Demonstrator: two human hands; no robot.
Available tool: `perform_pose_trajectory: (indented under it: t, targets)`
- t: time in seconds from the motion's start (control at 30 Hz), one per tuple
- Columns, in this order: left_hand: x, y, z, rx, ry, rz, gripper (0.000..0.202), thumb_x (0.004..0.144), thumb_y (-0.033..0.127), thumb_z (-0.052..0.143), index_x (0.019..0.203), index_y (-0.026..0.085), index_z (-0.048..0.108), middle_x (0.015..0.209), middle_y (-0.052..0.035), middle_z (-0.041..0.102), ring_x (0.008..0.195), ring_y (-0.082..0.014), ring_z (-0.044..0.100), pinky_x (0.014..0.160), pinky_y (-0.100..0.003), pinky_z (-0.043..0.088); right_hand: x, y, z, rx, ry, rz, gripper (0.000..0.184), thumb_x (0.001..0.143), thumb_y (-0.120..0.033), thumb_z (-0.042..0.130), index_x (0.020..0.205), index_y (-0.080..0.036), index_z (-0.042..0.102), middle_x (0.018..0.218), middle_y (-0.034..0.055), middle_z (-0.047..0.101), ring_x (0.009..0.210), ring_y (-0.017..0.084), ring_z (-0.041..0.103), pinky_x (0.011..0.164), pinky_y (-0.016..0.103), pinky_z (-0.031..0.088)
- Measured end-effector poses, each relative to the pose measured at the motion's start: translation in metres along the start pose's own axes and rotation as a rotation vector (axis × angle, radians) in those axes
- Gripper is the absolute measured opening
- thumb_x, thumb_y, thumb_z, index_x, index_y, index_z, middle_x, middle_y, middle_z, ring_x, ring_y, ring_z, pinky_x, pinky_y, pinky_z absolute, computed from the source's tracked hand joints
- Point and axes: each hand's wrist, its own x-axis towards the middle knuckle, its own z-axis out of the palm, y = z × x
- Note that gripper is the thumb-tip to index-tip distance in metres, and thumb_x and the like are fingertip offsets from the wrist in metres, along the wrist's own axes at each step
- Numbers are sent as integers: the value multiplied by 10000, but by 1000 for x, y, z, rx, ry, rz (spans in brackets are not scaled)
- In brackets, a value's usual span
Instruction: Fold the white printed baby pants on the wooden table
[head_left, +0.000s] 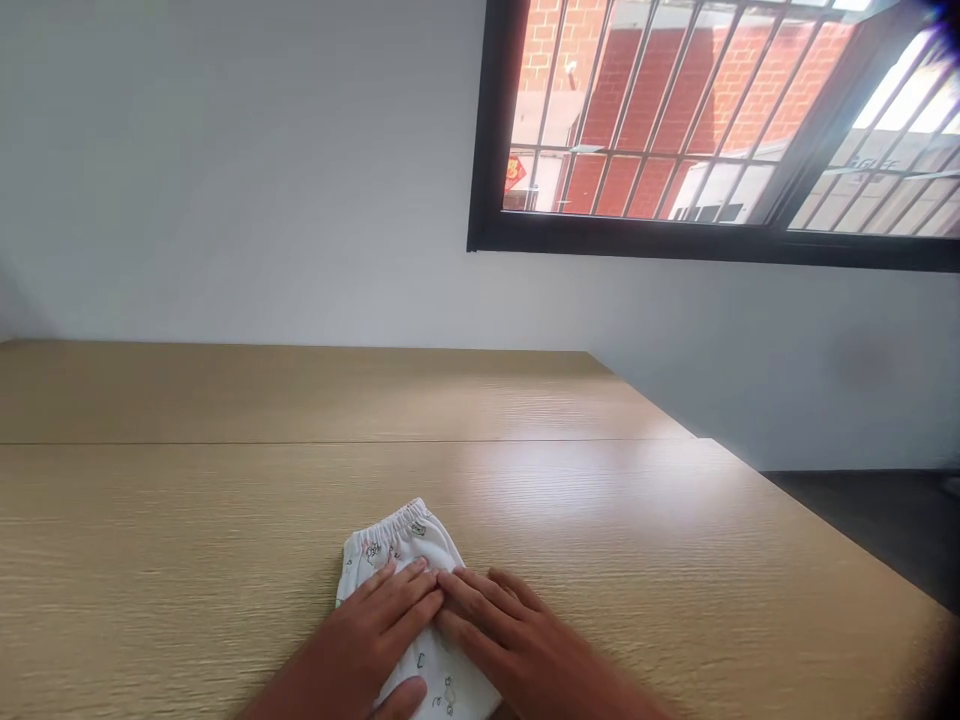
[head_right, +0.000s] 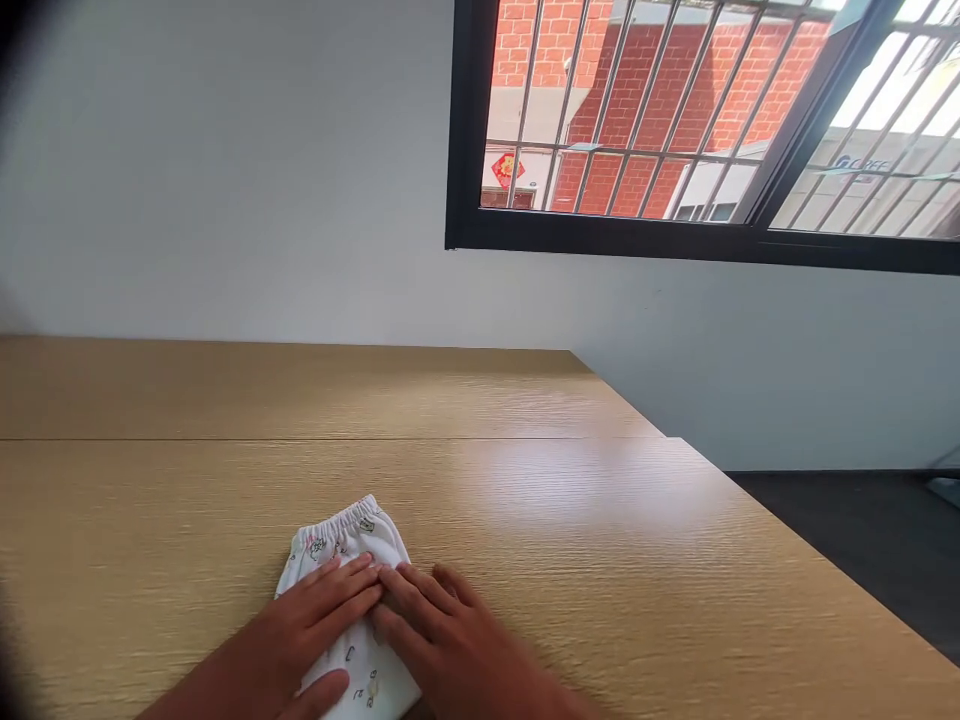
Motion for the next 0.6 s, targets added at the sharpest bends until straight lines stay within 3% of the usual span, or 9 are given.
perform_pose_trajectory:
  t: [0.1,0.17,0.23,0.3,0.4,0.43,0.5,0.6]
  targets:
    - [-6,-21,5,15,-43,-29,730,869,134,560,1525,324,306,1556,-27,364,1412,-317,369,1136,-519,370,-1,-2,-9,93,-63,62,682,959,-481,576,1526,-204,318,1573,110,283,1447,266,286,1193,464,247]
    - [-9,-33,4,35,-38,-40,679,854,72,500,1479,316,397,1548,-33,387,1417,-320,359,1132,-528,374,0,-5,-11,80,-61,75,695,943,-576,552,1489,-175,394,1555,140,313,1437,290,306,1185,490,262]
    - [-9,-37,-1,20,-26,-52,517,883,42,431,1330,267,561,1444,-63,520,1357,-295,443,1104,-476,417,1,-8,-11,19,-32,68,662,946,-594,531,1432,-148,474,1517,165,382,1400,314,370,1158,511,313]
    - [-6,-29,-10,-51,-56,-70,356,931,56,394,1097,227,660,1217,-75,647,1169,-242,584,997,-376,497,1,-9,-7,-57,21,45,596,942,-567,558,1346,-128,554,1443,175,492,1324,327,471,1122,516,371]
    - [0,-6,-25,-176,-141,-125,156,921,126,528,919,219,653,974,-39,657,934,-191,615,859,-298,515,1,-8,4,-142,150,-39,399,955,-432,603,1203,-120,623,1256,143,653,1193,294,583,1121,502,378]
    - [1,1,-28,-197,-162,-142,87,883,152,610,915,223,648,964,-31,649,929,-196,604,862,-301,505,1,-7,8,-160,197,-78,304,975,-359,584,1162,-125,632,1198,123,681,1174,273,593,1135,488,360]
    - [3,10,-30,-205,-193,-144,168,793,172,728,921,225,634,974,-31,628,931,-212,584,865,-316,493,3,-7,14,-172,270,-142,178,1017,-225,496,1068,-138,643,1091,85,712,1135,225,604,1161,455,320]
    - [5,10,-22,-161,-230,-86,208,757,113,735,867,201,582,964,-51,587,910,-220,564,820,-322,486,5,-9,14,-115,290,-181,239,1038,-156,412,929,-157,625,945,48,709,1009,179,626,1161,423,319]
